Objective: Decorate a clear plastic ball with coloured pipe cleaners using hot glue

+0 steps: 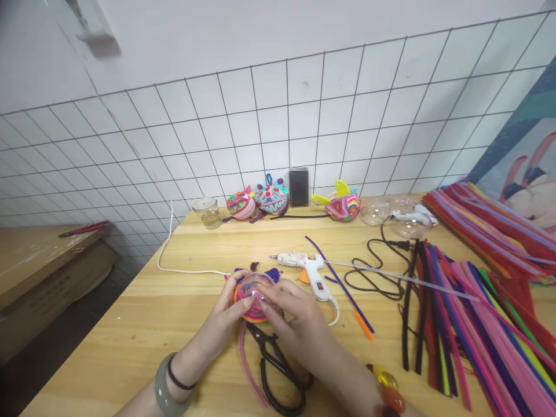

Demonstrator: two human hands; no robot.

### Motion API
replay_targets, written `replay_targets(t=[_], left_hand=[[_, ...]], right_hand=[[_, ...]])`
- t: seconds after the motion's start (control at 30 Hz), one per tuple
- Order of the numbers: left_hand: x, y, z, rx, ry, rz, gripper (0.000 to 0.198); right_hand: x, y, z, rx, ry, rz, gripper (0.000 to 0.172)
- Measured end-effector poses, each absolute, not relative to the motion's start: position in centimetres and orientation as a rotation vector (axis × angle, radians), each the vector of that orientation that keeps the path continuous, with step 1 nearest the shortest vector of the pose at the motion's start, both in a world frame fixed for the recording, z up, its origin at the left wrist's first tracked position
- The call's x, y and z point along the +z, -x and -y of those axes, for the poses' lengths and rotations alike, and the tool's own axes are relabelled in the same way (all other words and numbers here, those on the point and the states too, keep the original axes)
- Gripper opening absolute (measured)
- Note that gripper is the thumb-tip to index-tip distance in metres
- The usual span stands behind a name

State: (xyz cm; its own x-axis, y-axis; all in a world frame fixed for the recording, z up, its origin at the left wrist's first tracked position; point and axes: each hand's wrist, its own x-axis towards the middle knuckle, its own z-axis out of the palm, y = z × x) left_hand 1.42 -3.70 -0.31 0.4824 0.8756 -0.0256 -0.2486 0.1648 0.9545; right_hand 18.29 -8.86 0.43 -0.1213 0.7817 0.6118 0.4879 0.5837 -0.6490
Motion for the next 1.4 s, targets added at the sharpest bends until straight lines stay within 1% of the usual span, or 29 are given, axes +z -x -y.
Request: replay_targets(t=[0.33,0.53,0.73,0.87,1.07,1.2,1.4], left_hand=[[-0.5,-1.4,3.6,0.922,-1.098,-0.686,0.043],[-0.9,-1.4,3.3,0.931,-1.036,-0.643,0.047],[-1.3,-1.3,3.0,0.931,-1.051,-0.625,0.043],[-1.1,-1.2,3.2,0.941,-1.067,-0.628,0.046],[-0.1,-1.3,3.7,0.967,-1.098,-0.672,0.044],[0.0,-1.3,3.7,0.996,-1.089,-0.677,0.047],[-0.5,-1.2,3.3,1.027,-1.086,-0.642,0.044]], right_hand=[[1.0,-18.0,9.3,0.298,1.04,1.784,0.031],[1.0,-18.0,9.3,0.283,1.047,1.801,0.033],[0.5,-18.2,9.4,0.305,1.067,1.834,0.036],[0.1,-18.3,9.3,0.277,1.081,1.846,0.038],[0.1,-18.3,9.3,0.221,1.13,1.815,0.033],[0.2,-18.1,9.4,0.2,1.119,1.792,0.035],[0.3,-18.1,9.5,0.207,1.1,1.805,0.034]])
